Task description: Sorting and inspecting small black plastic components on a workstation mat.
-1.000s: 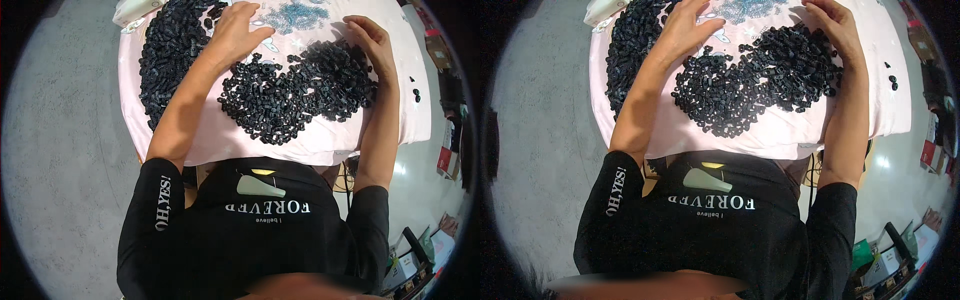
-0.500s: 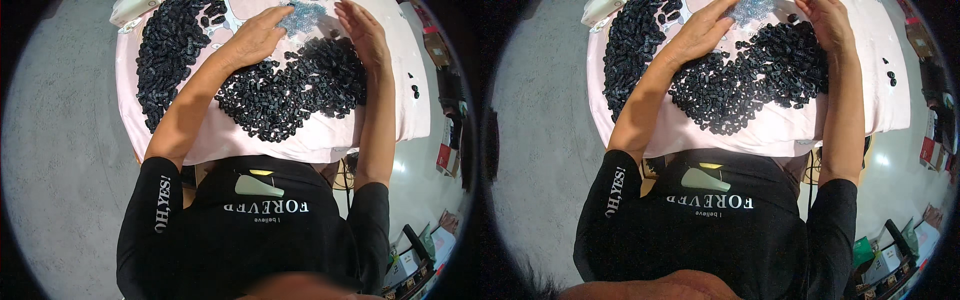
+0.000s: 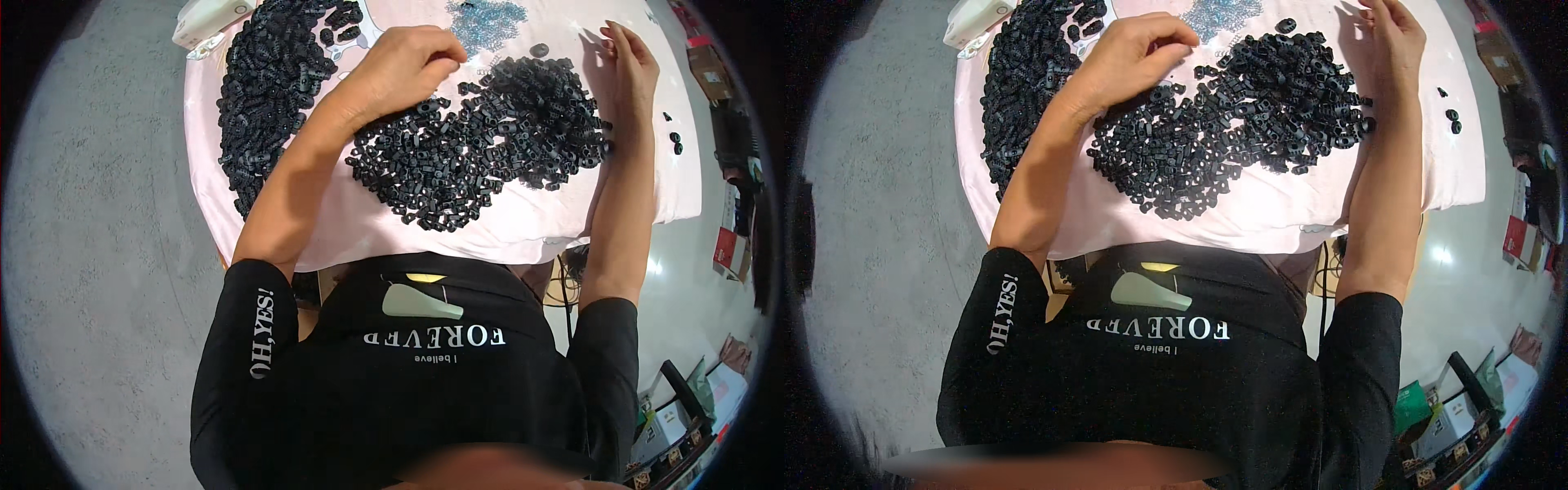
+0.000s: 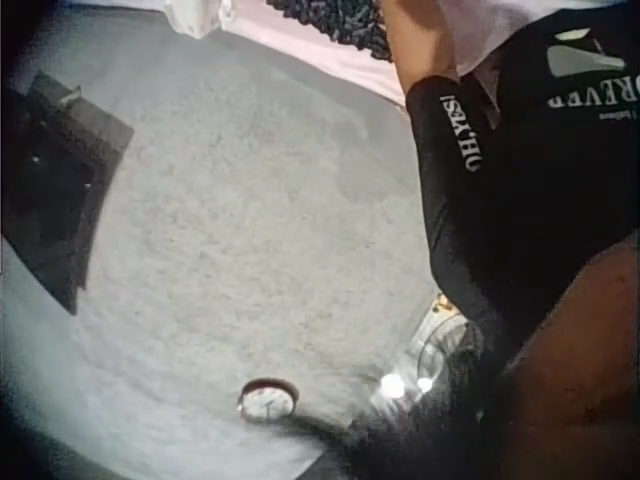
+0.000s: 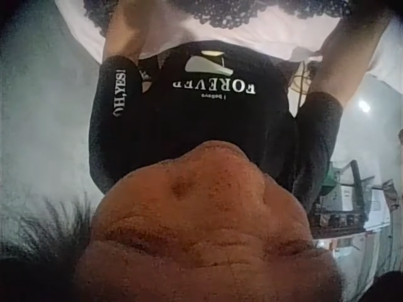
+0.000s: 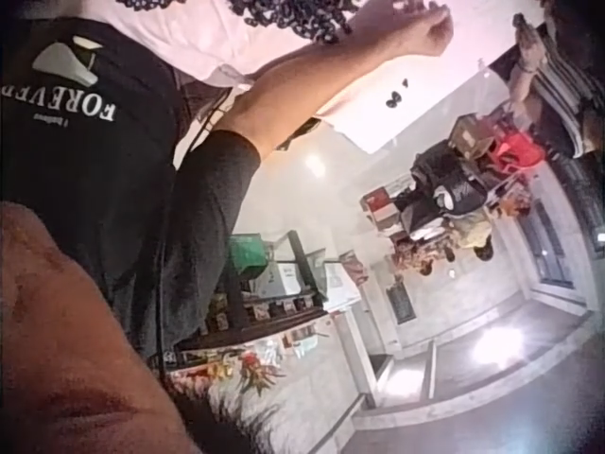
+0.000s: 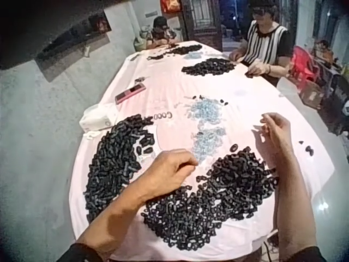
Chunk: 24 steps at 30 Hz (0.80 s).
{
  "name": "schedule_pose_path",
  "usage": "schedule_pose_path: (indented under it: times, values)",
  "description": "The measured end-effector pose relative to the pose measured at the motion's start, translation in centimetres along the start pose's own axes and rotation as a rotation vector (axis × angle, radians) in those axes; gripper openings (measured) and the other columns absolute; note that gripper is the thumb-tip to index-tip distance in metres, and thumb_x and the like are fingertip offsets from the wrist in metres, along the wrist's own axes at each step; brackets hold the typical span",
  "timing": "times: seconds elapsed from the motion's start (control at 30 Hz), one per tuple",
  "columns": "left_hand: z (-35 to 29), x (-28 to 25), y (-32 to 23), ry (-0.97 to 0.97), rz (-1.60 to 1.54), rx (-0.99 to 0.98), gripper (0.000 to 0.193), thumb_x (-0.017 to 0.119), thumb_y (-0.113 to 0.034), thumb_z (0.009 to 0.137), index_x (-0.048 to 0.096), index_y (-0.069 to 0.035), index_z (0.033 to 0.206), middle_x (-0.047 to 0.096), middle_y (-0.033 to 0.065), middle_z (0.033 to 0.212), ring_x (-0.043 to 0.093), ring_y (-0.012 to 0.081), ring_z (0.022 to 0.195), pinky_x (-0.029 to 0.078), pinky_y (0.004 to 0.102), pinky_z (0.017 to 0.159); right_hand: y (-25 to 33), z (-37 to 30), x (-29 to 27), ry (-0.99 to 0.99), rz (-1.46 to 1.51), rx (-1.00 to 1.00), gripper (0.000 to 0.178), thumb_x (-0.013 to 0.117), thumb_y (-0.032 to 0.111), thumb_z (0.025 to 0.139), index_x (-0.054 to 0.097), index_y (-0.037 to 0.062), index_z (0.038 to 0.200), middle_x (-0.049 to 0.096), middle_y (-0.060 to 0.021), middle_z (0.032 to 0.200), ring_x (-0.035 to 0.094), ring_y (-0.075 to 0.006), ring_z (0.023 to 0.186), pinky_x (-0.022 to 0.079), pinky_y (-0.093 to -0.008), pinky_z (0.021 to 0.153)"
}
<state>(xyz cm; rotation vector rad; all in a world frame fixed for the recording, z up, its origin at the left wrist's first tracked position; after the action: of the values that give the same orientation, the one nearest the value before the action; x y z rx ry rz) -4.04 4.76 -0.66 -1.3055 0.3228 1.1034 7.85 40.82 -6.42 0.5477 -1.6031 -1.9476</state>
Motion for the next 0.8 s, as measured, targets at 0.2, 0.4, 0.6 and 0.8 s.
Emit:
schedule_pose_path:
  times: [0.2, 0.4, 0.6, 0.8]
  values:
    - [-0.5, 1.0, -0.8, 0.048, 0.062, 0.080, 0.015, 0.067, -0.012, 0.091, 0.071, -0.002, 0.101, 0.070, 0.0128, 0.092, 0.068, 0.0284, 0.083, 0.054, 0.0366, 0.076, 1.5, -4.0, 6.3, 0.371, -0.254, 0.051, 0.026, 0.068, 0.020, 0.100, 0.072, 0.0006, 0.116, 0.074, -0.0058, 0.101, 0.067, -0.0113, 0.089, 0.054, -0.0233, 0.082]
    - [-0.6, 1.4, -1.2, 0.077, 0.102, 0.055, 0.015, 0.070, -0.013, 0.087, 0.070, -0.001, 0.097, 0.068, 0.0142, 0.088, 0.067, 0.0311, 0.081, 0.054, 0.0387, 0.074, 2.3, -5.3, 7.9, 0.738, -0.241, 0.043, 0.021, 0.065, 0.012, 0.100, 0.070, -0.0003, 0.116, 0.074, -0.0075, 0.105, 0.069, -0.0147, 0.098, 0.055, -0.0278, 0.094]
    - [-0.5, 1.0, -1.0, 0.152, 0.019, 0.013, 0.012, 0.068, -0.009, 0.087, 0.068, 0.000, 0.095, 0.065, 0.0118, 0.084, 0.065, 0.0236, 0.075, 0.053, 0.0353, 0.071, 3.3, -5.1, 7.6, 0.884, -0.475, -0.225, 0.022, 0.066, 0.002, 0.094, 0.071, 0.0035, 0.116, 0.066, -0.0034, 0.122, 0.065, -0.0171, 0.115, 0.050, -0.0296, 0.106]
    - [-0.4, 0.8, -0.9, 0.171, 0.018, 0.015, 0.012, 0.067, -0.009, 0.087, 0.067, 0.000, 0.094, 0.066, 0.0111, 0.084, 0.064, 0.0222, 0.074, 0.052, 0.0341, 0.070, 3.2, -5.5, 7.5, 0.763, -0.472, -0.150, 0.020, 0.066, -0.003, 0.093, 0.069, 0.0044, 0.111, 0.066, -0.0029, 0.120, 0.065, -0.0185, 0.114, 0.049, -0.0312, 0.105]
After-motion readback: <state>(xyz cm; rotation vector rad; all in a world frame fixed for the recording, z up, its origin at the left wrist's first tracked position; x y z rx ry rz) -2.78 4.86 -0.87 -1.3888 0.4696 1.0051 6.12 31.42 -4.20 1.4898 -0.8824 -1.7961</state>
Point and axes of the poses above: each hand's wrist, its own z-axis towards the middle knuckle, its own x-axis out of the palm, y = z × x, the point moved 4 cm from there along z, towards the middle knuckle
